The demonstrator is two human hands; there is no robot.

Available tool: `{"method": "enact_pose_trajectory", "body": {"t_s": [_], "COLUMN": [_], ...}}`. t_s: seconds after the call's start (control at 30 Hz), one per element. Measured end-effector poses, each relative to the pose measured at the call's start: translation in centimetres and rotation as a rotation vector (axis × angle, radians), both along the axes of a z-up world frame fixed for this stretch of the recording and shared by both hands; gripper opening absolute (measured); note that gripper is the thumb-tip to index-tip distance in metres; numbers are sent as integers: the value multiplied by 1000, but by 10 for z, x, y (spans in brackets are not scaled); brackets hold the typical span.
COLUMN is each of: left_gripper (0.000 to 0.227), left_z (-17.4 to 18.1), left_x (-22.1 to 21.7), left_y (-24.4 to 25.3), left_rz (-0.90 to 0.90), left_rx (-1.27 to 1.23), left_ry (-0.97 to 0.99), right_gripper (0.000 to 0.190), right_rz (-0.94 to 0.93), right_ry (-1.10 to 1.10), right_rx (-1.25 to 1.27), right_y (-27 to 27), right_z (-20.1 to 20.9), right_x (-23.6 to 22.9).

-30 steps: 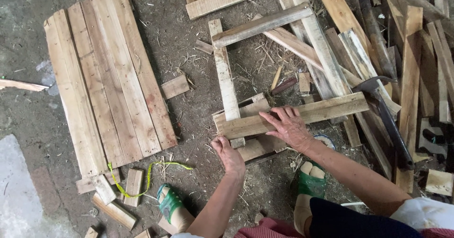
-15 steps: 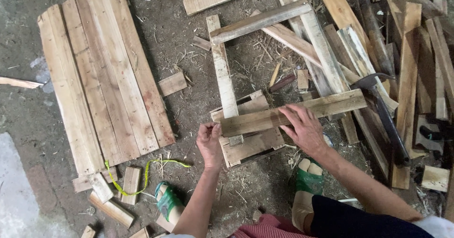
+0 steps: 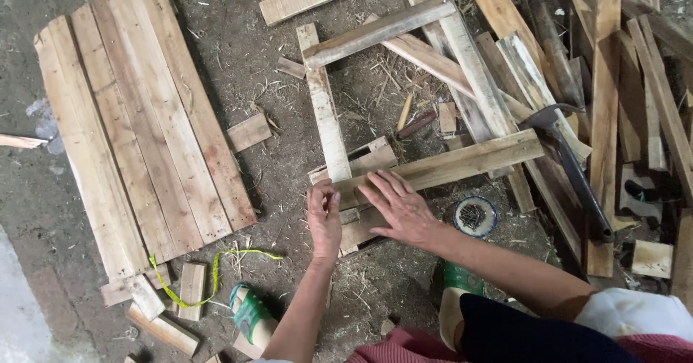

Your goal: The person assembles a wooden frame on the floor by positioning planks and securing them with nails. They use a hammer to drive nails into the joints, repeatedly adjusting the wood pieces to ensure alignment. The person also flips the frame over to work on different sides.

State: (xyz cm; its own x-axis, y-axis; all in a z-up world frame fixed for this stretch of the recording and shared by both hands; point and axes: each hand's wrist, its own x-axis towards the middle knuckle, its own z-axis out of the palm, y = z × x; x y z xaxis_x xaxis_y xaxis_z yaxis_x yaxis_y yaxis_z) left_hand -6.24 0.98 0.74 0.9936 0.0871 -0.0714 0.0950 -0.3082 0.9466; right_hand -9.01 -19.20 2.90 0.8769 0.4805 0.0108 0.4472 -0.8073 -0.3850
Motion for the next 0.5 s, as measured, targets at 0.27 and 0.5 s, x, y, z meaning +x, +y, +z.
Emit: {"method": "enact_pose_trajectory", "body": {"t_s": [0.27,0.5], "left_gripper": [12,11], "left_z": [-9,17], "left_x": [-3,-3], "left_y": [-4,-4], "left_rz": [15,41], "left_rx": [-30,-89], "left_ry": [-39,-49], "right_gripper": [116,113], "right_rz": [-28,-53], "right_ry": [-89,-51], "right_rx": [-1,7], "right_y": [16,17], "right_z": [-6,-26], "right_x": [8,14]}}
